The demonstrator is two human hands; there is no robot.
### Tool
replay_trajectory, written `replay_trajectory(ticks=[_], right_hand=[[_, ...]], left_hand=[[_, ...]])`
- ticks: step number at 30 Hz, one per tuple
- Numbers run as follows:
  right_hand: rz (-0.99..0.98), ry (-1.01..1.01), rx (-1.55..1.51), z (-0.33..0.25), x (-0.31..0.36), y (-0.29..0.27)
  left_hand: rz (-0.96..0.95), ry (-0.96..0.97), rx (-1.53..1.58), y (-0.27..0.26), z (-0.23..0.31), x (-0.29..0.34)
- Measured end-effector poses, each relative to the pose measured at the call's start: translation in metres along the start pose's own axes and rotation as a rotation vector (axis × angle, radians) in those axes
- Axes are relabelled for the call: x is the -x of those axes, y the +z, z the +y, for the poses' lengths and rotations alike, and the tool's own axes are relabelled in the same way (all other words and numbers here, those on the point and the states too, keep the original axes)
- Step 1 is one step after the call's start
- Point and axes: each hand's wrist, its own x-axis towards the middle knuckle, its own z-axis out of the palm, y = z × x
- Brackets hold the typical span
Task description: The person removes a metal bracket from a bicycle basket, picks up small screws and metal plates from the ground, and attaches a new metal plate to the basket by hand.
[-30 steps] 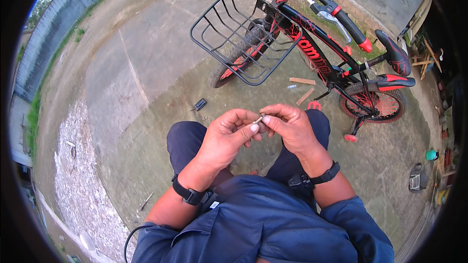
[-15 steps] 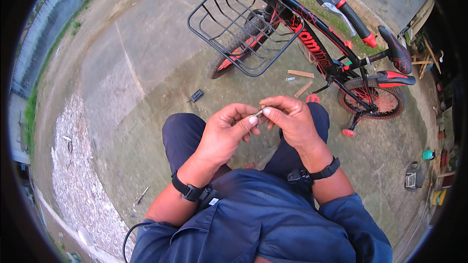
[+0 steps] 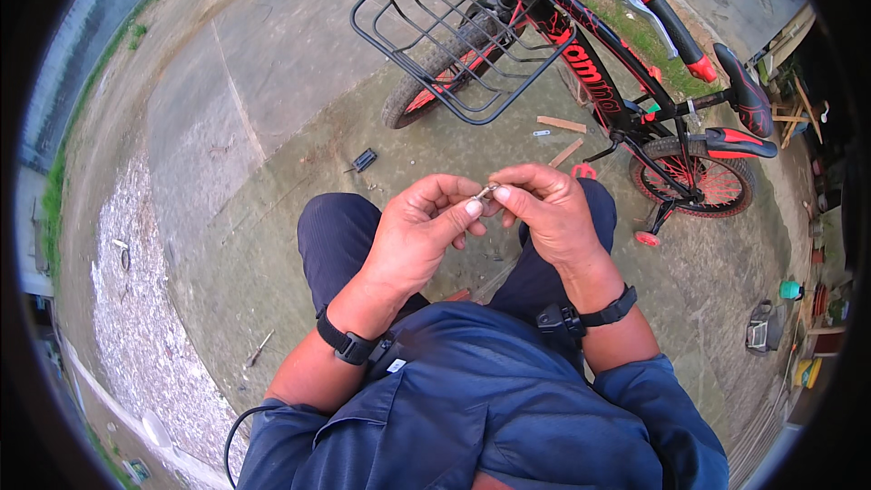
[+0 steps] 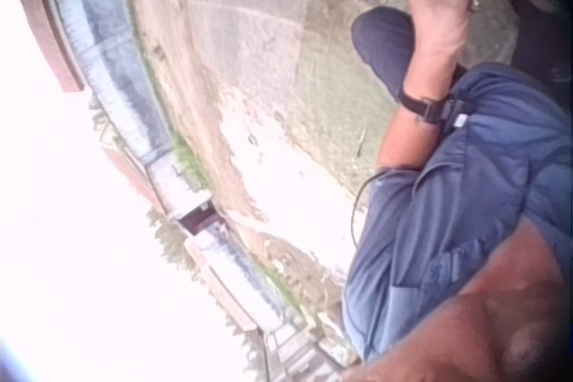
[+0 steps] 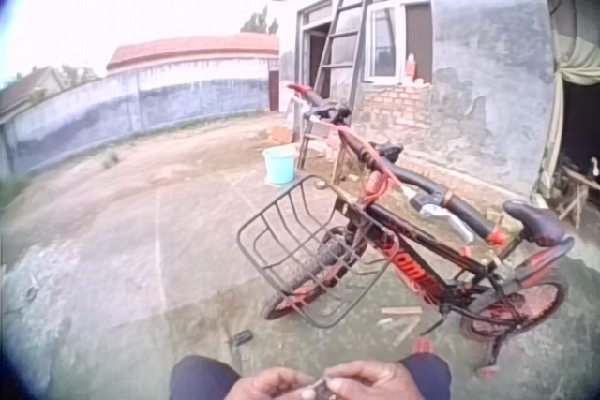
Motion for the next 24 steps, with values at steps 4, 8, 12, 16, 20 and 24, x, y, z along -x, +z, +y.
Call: replay_trajectory(ticks=[4,8,12,16,20,24], right_hand=[[-0.003,0.005,-0.017,0.001,0.000,-0.001],[-0.008,0.008,-0.016,0.001,0.000,-0.002],[-0.012,-0.014,0.016,-0.003,0.001,0.000],[-0.026,-0.070,0.089,-0.001,0.000,-0.005],[-0.002,-0.125,0.081,0.003,-0.004,-0.005],[0.012,-0.116,0.152,0.001,-0.007,-0.010]], left_hand=[[0.005,0.006,0.006,0.000,-0.001,-0.001],[0.006,0.009,0.014,0.000,-0.003,-0.002],[0.036,0.007,0.033,0.001,-0.004,-0.003],[0.021,0.003,0.004,0.000,-0.005,-0.006],[0.027,0.006,-0.022,0.001,-0.007,-0.010],[0.045,-0.008,-0.034,0.006,-0.005,-0.016]])
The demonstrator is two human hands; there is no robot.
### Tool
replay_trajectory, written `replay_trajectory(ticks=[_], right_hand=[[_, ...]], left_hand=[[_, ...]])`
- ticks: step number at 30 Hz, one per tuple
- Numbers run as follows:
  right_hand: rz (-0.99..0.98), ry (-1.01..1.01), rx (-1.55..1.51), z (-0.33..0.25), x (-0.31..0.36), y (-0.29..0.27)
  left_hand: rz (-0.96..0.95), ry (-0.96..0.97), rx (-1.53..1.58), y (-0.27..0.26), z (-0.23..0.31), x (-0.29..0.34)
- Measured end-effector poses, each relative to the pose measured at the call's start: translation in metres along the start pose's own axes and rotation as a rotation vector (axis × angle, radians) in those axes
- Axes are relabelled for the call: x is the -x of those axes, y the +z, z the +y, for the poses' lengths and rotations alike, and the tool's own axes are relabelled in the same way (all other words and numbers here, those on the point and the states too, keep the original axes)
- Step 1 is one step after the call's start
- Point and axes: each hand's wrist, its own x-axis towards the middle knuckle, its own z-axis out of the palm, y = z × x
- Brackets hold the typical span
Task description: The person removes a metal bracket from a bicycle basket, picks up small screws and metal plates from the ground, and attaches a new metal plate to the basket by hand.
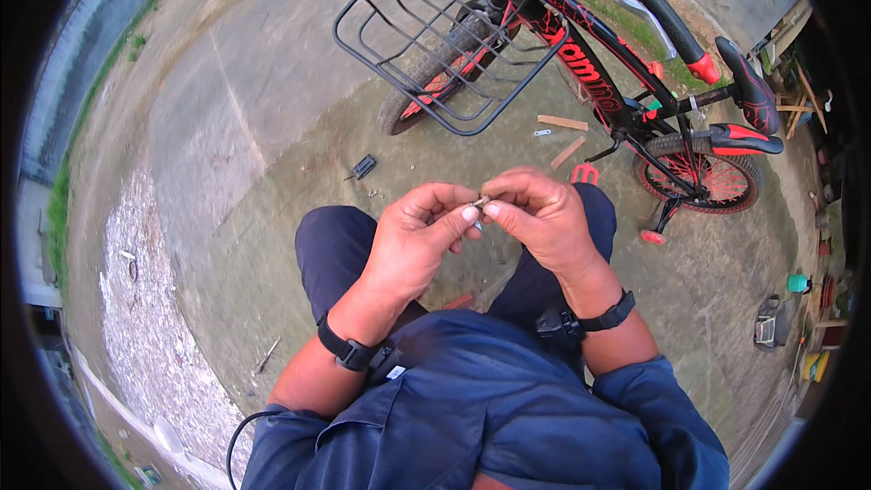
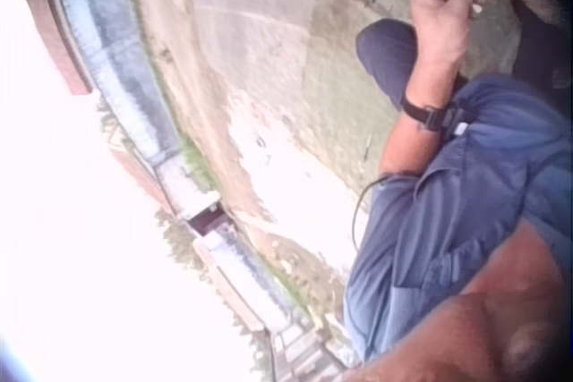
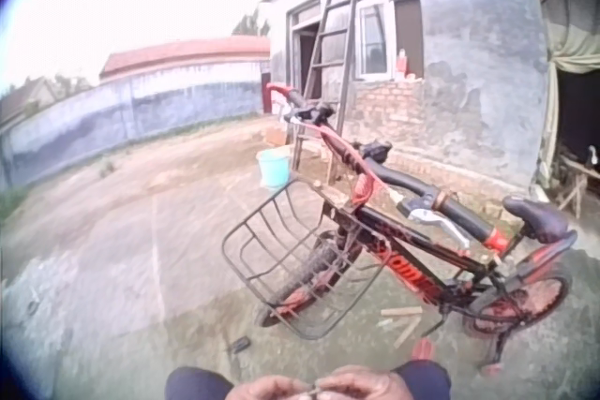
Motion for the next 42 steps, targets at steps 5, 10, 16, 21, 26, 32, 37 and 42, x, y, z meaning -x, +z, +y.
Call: replay_trajectory(ticks=[5,10,16,21,26,32,37,42], right_hand=[[0.000,0.006,-0.059,-0.003,-0.009,-0.015],[0.079,-0.050,-0.044,-0.014,-0.030,-0.044],[0.264,-0.174,-0.115,-0.021,-0.100,-0.124],[0.261,-0.090,-0.199,-0.022,-0.172,-0.168],[0.261,-0.095,-0.130,0.007,-0.242,-0.199],[0.185,0.015,-0.082,-0.014,-0.254,-0.165],[0.168,-0.129,0.241,-0.011,-0.237,-0.156],[0.254,-0.235,0.289,-0.008,-0.230,-0.133]], left_hand=[[0.022,-0.001,-0.016,0.005,0.003,-0.014],[0.038,0.023,-0.036,0.015,0.015,-0.046],[0.140,0.046,0.013,0.028,0.046,-0.118],[0.210,0.009,0.081,0.041,0.051,-0.190],[0.290,0.026,0.075,0.055,0.049,-0.253],[0.291,0.035,0.073,0.055,0.047,-0.277],[0.294,0.088,0.133,0.054,0.036,-0.288],[0.295,0.130,0.223,0.053,0.030,-0.293]])
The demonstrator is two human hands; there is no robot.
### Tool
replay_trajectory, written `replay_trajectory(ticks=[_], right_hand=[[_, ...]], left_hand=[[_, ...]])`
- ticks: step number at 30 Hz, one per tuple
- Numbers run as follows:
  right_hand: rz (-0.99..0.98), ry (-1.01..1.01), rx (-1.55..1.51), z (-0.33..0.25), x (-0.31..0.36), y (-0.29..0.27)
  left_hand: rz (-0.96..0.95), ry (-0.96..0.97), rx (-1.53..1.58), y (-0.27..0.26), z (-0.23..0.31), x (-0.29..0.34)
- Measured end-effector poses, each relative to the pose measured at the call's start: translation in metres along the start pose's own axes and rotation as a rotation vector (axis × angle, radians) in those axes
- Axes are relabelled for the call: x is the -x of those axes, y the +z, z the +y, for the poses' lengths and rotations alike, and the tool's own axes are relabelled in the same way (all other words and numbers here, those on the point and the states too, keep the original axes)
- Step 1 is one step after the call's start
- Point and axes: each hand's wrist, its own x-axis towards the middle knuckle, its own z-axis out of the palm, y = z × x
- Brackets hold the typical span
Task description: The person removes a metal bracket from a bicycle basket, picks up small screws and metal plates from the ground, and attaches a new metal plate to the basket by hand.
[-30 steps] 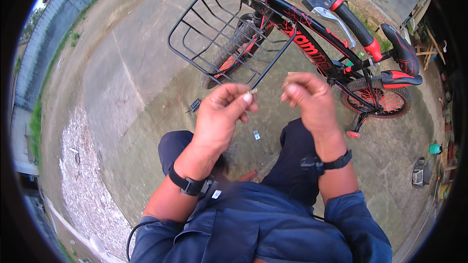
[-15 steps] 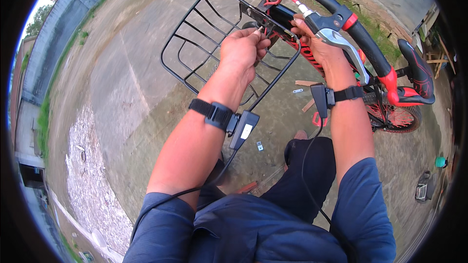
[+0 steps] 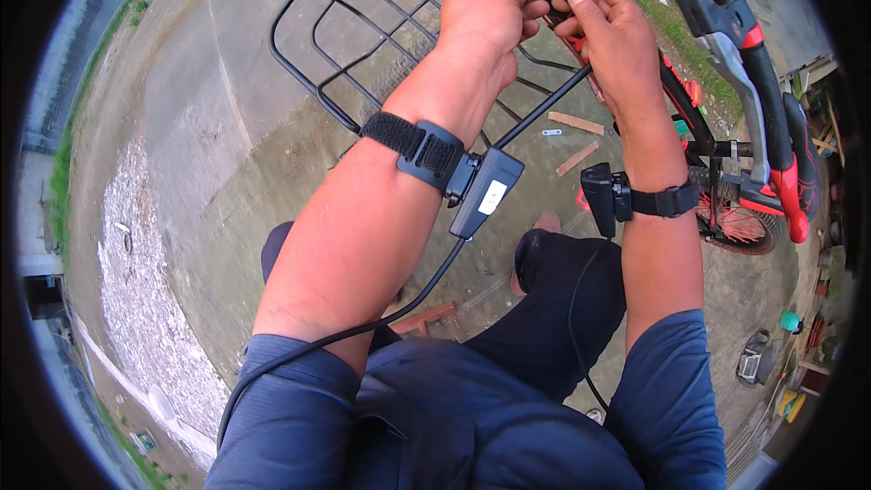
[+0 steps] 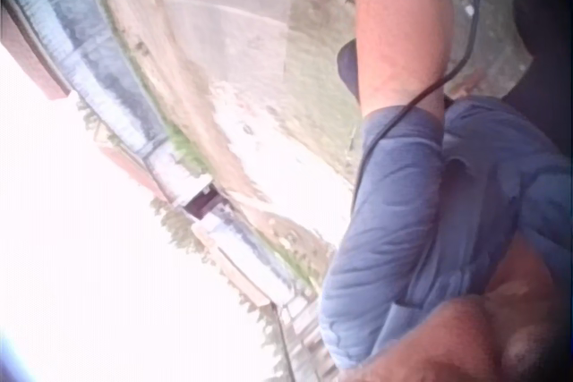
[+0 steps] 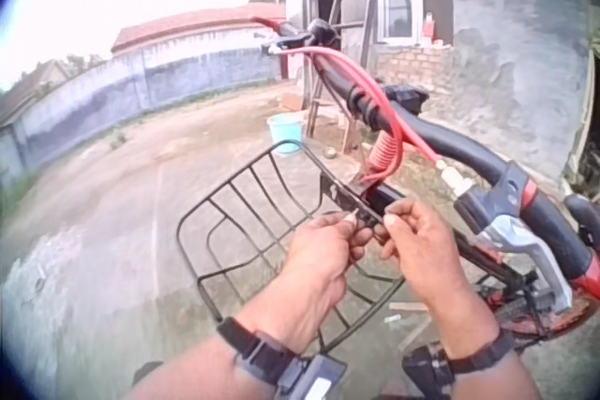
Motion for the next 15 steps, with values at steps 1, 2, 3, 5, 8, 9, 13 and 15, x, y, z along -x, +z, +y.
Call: replay_trajectory(ticks=[1,2,3,5,8,9,13,15], right_hand=[[0.012,-0.037,-0.034,0.005,-0.003,0.002],[0.003,-0.040,-0.033,0.006,-0.004,0.002],[-0.005,-0.043,-0.033,0.003,-0.007,0.003],[-0.044,-0.089,-0.071,0.016,-0.022,-0.006],[0.020,0.047,-0.126,-0.007,-0.014,-0.002],[0.022,0.062,-0.157,-0.012,-0.013,0.002],[0.011,0.079,-0.144,-0.012,-0.013,0.002],[-0.008,0.085,-0.132,-0.012,-0.011,0.001]], left_hand=[[0.012,-0.003,0.010,0.001,-0.001,0.000],[-0.002,-0.004,0.021,0.000,-0.001,0.000],[-0.016,-0.004,0.030,-0.001,-0.001,-0.001],[-0.027,0.005,0.042,-0.002,0.000,-0.004],[-0.031,-0.019,0.020,0.001,0.003,0.000],[-0.042,-0.041,0.036,0.002,0.004,-0.001],[-0.067,-0.086,0.044,0.006,0.007,-0.004],[-0.061,-0.091,0.031,0.006,0.006,-0.005]])
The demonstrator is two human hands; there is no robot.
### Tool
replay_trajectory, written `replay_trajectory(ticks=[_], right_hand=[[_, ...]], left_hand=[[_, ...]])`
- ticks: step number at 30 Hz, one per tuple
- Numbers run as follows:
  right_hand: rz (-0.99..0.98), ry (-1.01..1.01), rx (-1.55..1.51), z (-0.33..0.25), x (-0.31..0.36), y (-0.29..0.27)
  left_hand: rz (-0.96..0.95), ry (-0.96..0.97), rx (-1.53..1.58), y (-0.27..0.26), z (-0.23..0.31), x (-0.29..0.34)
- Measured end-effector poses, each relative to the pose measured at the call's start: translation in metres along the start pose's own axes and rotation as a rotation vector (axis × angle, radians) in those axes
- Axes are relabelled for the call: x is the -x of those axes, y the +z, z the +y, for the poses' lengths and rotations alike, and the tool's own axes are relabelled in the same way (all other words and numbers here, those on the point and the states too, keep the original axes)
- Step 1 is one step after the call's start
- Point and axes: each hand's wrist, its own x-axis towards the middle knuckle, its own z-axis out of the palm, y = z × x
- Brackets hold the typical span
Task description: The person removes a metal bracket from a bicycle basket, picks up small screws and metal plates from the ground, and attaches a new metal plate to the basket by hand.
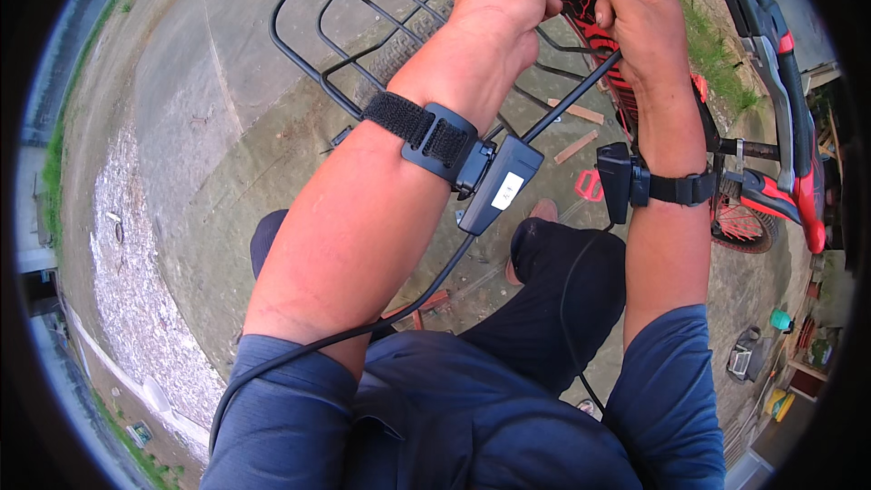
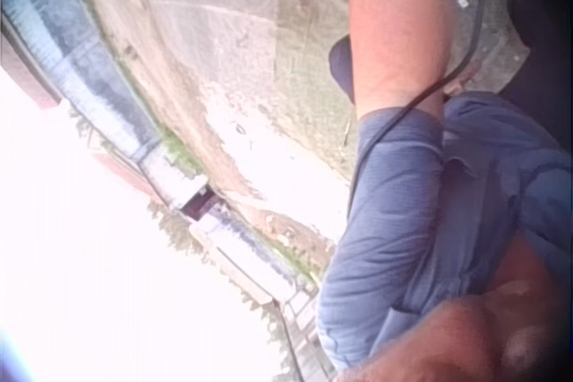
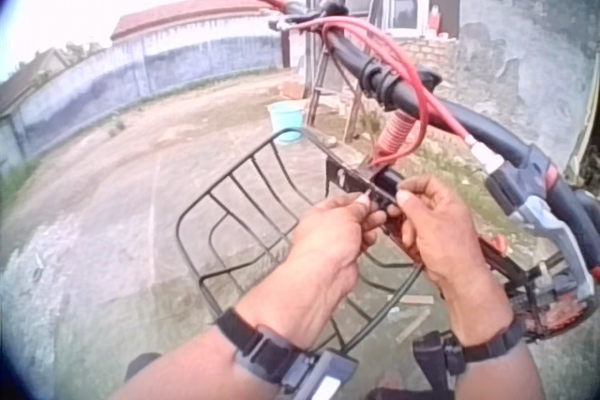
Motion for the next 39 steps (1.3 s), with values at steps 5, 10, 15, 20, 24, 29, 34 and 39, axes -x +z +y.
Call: replay_trajectory(ticks=[5,10,15,20,24,29,34,39], right_hand=[[-0.084,-0.033,-0.003,0.009,-0.006,-0.015],[-0.161,0.028,-0.117,0.011,-0.014,-0.023],[-0.143,0.009,-0.025,0.016,-0.033,-0.023],[-0.247,0.012,0.093,0.012,-0.047,-0.021],[-0.262,-0.060,0.036,0.017,-0.054,-0.017],[-0.274,0.160,0.002,0.017,-0.056,-0.014],[-0.289,0.141,-0.035,0.020,-0.052,-0.016],[-0.316,0.215,-0.093,0.024,-0.053,-0.020]], left_hand=[[0.032,0.122,0.026,0.000,-0.006,0.003],[0.045,0.177,-0.125,0.001,-0.006,0.002],[0.034,0.229,-0.217,-0.004,-0.003,0.001],[0.041,0.203,-0.337,-0.002,0.002,0.004],[0.039,0.214,-0.435,-0.003,0.006,0.002],[0.104,0.456,-0.807,-0.010,0.007,-0.004],[0.151,0.641,-1.086,-0.012,0.008,-0.004],[0.155,0.599,-1.002,-0.009,0.005,-0.005]])
